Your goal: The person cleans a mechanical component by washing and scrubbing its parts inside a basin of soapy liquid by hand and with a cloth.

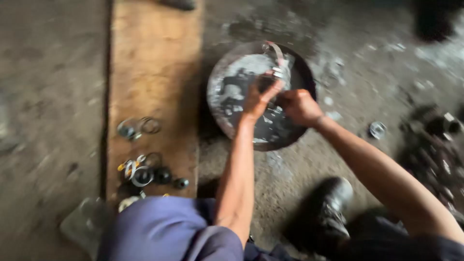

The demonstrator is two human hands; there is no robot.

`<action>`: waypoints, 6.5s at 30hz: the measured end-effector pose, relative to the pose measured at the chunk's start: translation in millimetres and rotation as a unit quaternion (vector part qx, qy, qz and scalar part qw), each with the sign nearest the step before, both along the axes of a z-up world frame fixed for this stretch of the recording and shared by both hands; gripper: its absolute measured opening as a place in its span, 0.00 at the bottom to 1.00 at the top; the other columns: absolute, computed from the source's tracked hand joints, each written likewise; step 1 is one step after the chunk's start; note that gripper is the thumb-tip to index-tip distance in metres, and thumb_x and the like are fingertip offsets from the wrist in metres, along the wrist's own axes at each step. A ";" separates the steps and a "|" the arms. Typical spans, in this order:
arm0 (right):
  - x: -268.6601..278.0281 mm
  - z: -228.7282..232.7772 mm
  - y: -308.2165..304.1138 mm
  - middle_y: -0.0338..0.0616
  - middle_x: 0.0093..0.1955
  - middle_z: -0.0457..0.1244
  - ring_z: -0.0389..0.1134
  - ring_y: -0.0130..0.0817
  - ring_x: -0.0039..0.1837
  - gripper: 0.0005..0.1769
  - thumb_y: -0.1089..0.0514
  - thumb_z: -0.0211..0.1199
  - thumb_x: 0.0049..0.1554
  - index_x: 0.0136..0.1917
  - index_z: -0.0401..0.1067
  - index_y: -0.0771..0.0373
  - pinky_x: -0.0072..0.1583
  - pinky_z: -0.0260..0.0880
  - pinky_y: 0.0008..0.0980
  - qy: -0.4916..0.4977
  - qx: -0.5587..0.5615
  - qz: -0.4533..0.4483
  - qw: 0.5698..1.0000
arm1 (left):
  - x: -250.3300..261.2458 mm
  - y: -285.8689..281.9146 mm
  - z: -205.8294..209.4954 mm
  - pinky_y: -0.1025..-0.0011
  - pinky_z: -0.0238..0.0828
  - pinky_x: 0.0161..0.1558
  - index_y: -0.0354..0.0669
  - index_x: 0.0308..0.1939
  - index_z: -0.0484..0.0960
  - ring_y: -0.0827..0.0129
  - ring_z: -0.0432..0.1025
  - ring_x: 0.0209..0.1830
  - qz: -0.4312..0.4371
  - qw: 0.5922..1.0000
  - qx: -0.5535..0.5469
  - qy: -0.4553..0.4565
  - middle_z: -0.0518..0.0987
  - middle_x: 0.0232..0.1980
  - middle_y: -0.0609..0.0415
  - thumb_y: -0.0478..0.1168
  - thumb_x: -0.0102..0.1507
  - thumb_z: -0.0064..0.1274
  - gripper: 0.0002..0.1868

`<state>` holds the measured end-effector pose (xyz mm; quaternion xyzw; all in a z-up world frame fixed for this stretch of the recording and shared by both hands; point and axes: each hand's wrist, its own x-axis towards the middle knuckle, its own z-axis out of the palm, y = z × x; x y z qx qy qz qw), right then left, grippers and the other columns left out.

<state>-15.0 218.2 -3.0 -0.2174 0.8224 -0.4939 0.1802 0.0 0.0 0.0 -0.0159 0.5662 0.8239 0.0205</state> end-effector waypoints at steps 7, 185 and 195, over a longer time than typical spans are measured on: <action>-1.1 70.5 -13.1 0.28 0.33 0.57 0.54 0.17 0.32 0.08 0.60 0.58 0.66 0.46 0.75 0.63 0.33 0.56 0.25 -0.388 -0.206 -0.085 0.894 | 9.6 9.4 28.4 0.65 0.59 0.73 0.36 0.76 0.64 0.63 0.64 0.74 0.015 0.988 0.021 0.150 0.69 0.73 0.42 0.52 0.60 0.68 0.47; -3.9 61.1 -110.5 0.60 0.45 0.69 0.72 0.61 0.50 0.07 0.61 0.58 0.65 0.51 0.65 0.67 0.48 0.72 0.50 0.227 0.041 -0.277 0.933 | 7.7 37.8 -81.7 0.70 0.66 0.62 0.35 0.64 0.79 0.65 0.71 0.63 0.162 0.983 -0.068 -0.054 0.77 0.64 0.47 0.52 0.72 0.49 0.26; -43.5 13.2 -81.8 0.60 0.45 0.70 0.72 0.61 0.51 0.12 0.53 0.63 0.62 0.48 0.70 0.63 0.53 0.72 0.52 0.160 0.083 -0.425 0.887 | 28.9 24.3 -48.5 0.71 0.74 0.35 0.37 0.59 0.80 0.64 0.78 0.41 0.038 0.960 0.249 -0.122 0.81 0.50 0.45 0.56 0.67 0.52 0.28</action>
